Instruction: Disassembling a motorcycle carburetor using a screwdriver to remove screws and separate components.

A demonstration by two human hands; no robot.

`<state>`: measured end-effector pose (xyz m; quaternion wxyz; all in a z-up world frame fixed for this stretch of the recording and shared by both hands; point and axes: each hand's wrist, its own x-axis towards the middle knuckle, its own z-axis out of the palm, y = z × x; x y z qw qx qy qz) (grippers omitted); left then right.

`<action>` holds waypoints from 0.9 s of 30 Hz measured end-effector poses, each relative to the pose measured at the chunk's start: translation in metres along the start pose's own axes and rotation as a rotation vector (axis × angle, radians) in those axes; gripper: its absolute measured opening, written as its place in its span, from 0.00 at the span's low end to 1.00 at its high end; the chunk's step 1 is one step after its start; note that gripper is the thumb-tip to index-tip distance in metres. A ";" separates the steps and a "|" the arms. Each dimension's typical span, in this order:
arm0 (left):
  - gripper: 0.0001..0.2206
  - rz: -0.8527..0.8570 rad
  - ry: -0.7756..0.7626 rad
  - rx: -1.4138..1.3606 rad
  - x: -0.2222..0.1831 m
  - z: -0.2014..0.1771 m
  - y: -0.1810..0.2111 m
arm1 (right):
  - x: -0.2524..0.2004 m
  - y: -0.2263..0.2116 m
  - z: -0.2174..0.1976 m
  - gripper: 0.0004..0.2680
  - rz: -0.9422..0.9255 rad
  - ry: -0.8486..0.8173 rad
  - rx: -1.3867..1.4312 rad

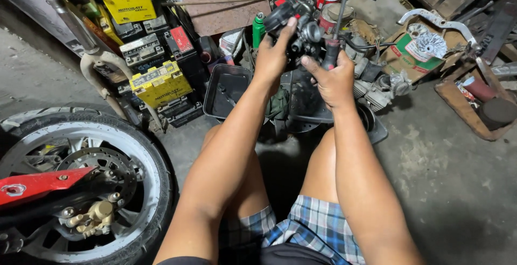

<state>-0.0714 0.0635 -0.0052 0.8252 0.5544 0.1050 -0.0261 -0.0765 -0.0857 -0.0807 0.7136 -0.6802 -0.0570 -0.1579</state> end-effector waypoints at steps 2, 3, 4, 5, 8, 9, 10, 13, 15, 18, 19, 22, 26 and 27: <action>0.35 -0.055 0.016 -0.090 -0.004 0.003 0.008 | 0.002 -0.003 -0.002 0.18 0.018 -0.032 0.030; 0.39 -0.125 0.065 -0.095 -0.010 0.006 0.016 | 0.002 -0.006 -0.003 0.19 0.006 -0.034 -0.061; 0.42 -0.197 0.114 -0.101 -0.015 0.009 0.024 | 0.003 -0.008 -0.003 0.20 -0.005 -0.036 -0.151; 0.42 -0.200 0.116 -0.100 -0.016 0.008 0.024 | 0.001 -0.008 -0.003 0.20 -0.002 -0.036 -0.152; 0.47 -0.238 0.119 -0.146 -0.017 0.010 0.026 | 0.002 -0.008 -0.003 0.17 -0.036 -0.020 -0.207; 0.45 -0.258 0.109 -0.216 -0.018 0.010 0.027 | 0.003 -0.007 -0.004 0.17 -0.044 -0.028 -0.192; 0.43 -0.276 0.098 -0.284 -0.017 0.011 0.028 | 0.004 -0.006 -0.005 0.16 -0.055 -0.034 -0.175; 0.46 -0.259 0.079 -0.321 -0.009 0.007 0.022 | 0.008 0.004 -0.014 0.16 -0.096 -0.050 -0.082; 0.42 -0.249 0.050 -0.369 0.003 0.001 0.011 | 0.010 0.004 -0.021 0.17 -0.053 -0.014 -0.077; 0.38 -0.240 0.059 -0.429 0.011 -0.005 0.004 | 0.015 0.002 -0.031 0.18 0.075 0.042 -0.058; 0.38 -0.245 0.093 -0.441 0.013 -0.006 0.003 | 0.016 0.001 -0.034 0.19 0.161 0.066 -0.048; 0.37 -0.266 0.088 -0.518 0.010 -0.007 0.006 | 0.016 -0.012 -0.042 0.16 0.320 0.111 -0.253; 0.35 -0.237 0.032 -0.542 0.017 -0.012 -0.004 | 0.021 -0.003 -0.056 0.12 0.485 0.009 -0.416; 0.36 -0.235 0.026 -0.543 0.015 -0.011 -0.002 | 0.026 0.011 -0.063 0.12 0.501 -0.054 -0.564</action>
